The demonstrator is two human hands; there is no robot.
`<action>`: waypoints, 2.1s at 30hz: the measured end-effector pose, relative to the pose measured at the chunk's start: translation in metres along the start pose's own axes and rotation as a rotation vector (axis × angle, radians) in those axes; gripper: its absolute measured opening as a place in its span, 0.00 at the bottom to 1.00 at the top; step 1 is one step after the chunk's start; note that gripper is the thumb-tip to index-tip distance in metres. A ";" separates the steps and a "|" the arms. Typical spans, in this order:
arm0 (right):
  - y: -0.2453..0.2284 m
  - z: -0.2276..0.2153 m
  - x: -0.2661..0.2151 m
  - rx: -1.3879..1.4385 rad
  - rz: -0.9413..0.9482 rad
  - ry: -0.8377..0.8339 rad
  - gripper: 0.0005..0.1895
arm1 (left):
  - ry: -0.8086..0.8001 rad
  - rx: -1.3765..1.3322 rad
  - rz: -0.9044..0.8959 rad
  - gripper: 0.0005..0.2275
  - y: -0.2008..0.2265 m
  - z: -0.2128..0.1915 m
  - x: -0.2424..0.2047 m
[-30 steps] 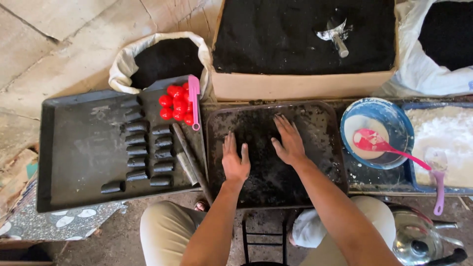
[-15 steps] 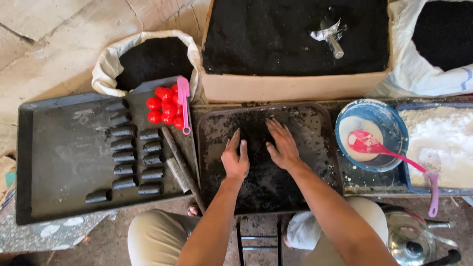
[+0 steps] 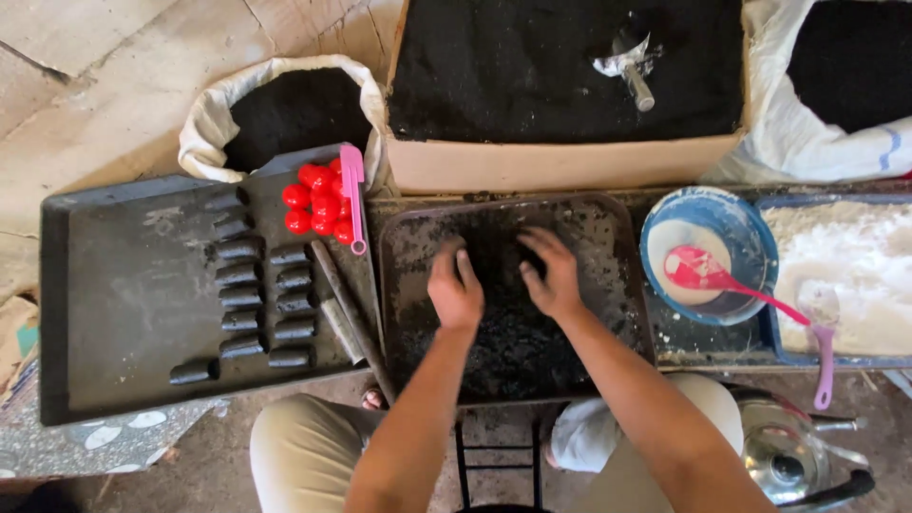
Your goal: The person kneads a dark, pliable substance on a metal tray, then uses a cylindrical metal mold and a metal rod to press and shape the material into cylindrical forms. The finished pieces are placed on a tray to the left.
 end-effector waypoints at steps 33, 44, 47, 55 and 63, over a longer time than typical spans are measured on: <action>-0.106 -0.038 -0.036 -0.150 -0.253 -0.792 0.76 | -1.232 0.474 0.814 0.65 0.067 -0.067 -0.036; -0.091 -0.007 -0.058 -0.367 -0.264 -0.649 0.67 | -1.133 0.559 0.797 0.66 0.029 -0.036 -0.039; -0.079 -0.008 -0.045 -0.326 -0.262 -0.584 0.51 | -1.010 0.510 0.851 0.56 0.018 -0.020 -0.027; -0.129 -0.009 -0.020 -0.271 -0.222 -0.481 0.31 | -0.808 0.447 0.825 0.19 0.035 -0.064 0.008; -0.055 -0.011 -0.037 -0.164 0.103 -0.171 0.22 | -0.302 0.684 -0.196 0.41 -0.014 -0.076 -0.087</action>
Point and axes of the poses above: each hand's wrist, its own x-axis towards the middle knuckle, its own z-axis out of the palm, y = z × x, the point moved 6 cm from there along x, towards the middle knuckle, and after that the axes turned 12 degrees about y, right-handed, at the moved point
